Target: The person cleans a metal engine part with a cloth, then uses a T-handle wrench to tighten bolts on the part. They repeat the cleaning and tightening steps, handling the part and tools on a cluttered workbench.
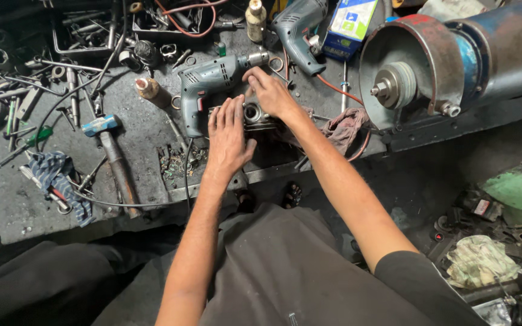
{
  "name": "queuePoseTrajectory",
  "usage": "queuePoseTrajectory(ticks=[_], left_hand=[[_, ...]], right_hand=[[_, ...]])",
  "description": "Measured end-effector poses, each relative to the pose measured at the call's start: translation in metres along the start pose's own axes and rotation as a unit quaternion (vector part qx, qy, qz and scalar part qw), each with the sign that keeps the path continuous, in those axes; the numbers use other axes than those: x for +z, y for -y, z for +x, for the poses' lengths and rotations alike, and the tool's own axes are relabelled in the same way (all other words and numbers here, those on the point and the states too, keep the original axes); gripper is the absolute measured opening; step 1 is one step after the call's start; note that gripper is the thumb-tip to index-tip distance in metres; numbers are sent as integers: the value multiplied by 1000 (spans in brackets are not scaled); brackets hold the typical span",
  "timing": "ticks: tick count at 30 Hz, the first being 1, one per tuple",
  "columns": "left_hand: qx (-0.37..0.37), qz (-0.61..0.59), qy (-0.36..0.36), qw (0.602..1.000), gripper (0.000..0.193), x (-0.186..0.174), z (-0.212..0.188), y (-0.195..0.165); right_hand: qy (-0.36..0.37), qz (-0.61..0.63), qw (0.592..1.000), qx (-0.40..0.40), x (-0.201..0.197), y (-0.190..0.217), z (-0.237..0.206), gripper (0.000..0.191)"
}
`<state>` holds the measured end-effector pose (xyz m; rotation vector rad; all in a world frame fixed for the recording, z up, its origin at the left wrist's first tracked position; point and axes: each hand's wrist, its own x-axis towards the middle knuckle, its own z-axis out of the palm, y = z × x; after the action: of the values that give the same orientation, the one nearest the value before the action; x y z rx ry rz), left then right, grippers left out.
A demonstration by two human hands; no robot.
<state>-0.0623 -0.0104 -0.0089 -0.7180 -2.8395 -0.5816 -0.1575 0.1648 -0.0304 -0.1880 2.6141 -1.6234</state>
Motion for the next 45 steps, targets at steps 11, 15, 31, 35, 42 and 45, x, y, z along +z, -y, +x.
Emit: queuePoseTrajectory(ticks=[11, 15, 31, 35, 42, 45], left_hand=[[10, -32, -15, 999, 108, -2, 0, 2], [11, -34, 1, 999, 111, 0, -2, 5], [-4, 27, 21, 999, 108, 4, 0, 4], [3, -26, -20, 999, 108, 8, -1, 4], [10, 50, 8, 999, 110, 6, -4, 5], [-11, 83, 2, 996, 110, 9, -1, 0]], right_hand=[[54, 45, 995, -72, 3, -8, 11, 25], [89, 52, 995, -9, 6, -9, 14, 30], [57, 43, 997, -24, 6, -7, 12, 28], [27, 0, 999, -37, 5, -9, 9, 28], [77, 58, 995, 9, 5, -8, 11, 29], [-22, -29, 993, -114, 5, -8, 10, 23]])
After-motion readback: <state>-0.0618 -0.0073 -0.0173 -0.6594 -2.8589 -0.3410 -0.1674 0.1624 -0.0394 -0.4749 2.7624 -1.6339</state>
